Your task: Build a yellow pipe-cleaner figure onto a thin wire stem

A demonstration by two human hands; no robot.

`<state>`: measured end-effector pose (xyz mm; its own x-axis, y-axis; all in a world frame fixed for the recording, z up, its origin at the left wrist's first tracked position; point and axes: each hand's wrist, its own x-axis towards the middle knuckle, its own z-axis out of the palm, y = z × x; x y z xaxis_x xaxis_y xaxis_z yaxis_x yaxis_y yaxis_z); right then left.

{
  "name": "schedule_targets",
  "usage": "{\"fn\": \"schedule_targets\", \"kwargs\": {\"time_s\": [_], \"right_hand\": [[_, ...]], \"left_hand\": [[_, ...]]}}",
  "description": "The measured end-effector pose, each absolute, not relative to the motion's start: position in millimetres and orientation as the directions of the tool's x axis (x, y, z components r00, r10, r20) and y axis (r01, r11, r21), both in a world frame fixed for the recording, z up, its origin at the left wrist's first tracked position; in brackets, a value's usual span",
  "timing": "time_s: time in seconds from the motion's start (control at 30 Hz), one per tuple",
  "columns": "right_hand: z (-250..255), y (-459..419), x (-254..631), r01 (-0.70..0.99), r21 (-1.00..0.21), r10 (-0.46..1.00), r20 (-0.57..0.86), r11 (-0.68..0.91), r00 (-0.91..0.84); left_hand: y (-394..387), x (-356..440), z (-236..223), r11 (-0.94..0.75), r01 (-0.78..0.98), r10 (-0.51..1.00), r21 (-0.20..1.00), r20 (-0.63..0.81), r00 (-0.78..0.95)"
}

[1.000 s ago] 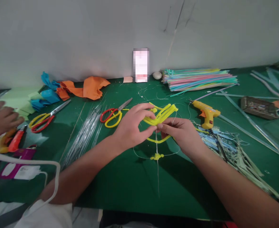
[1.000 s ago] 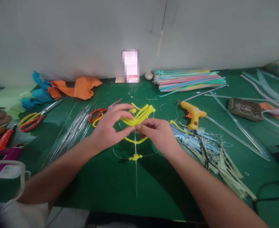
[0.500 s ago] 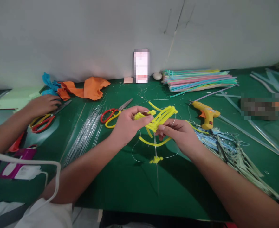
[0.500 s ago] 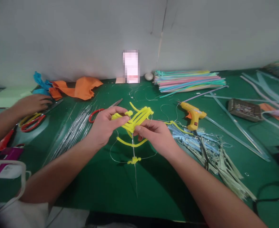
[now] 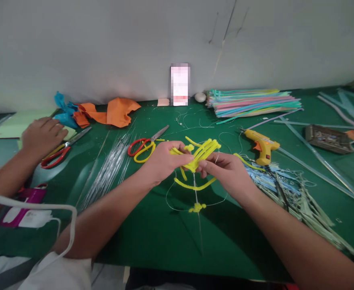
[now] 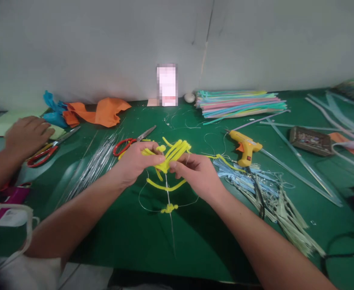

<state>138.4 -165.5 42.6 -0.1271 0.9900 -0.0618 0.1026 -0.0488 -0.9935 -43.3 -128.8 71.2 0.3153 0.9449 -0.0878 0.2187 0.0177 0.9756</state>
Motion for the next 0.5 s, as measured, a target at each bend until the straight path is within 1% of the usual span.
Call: {"fn": "schedule_targets", "kwargs": {"time_s": [0.1, 0.17, 0.27, 0.4, 0.5], "right_hand": [[45, -164, 140, 0.067, -0.997, 0.996, 0.031, 0.026, 0.079], [45, -162, 143, 0.061, -0.995, 0.984, 0.091, 0.082, 0.152], [43, -159, 147, 0.056, -0.996, 0.985, 0.079, 0.072, 0.152], [42, -159, 151, 0.002, -0.999, 0.99, 0.049, 0.049, 0.129], [43, -160, 151, 0.025, -0.999, 0.991, 0.043, 0.04, 0.126]], "left_hand": [[-130, -42, 71, 0.042, 0.252, 0.927, 0.967, -0.132, 0.352], [-131, -41, 70, 0.037, 0.278, 0.909, 0.96, -0.148, 0.389], [-132, -40, 68, 0.022, 0.287, 0.903, 0.958, -0.143, 0.406], [-132, -39, 64, 0.006, 0.286, 0.92, 0.958, -0.117, 0.373], [-133, -38, 61, -0.003, 0.301, 0.933, 0.954, -0.106, 0.344]]}}
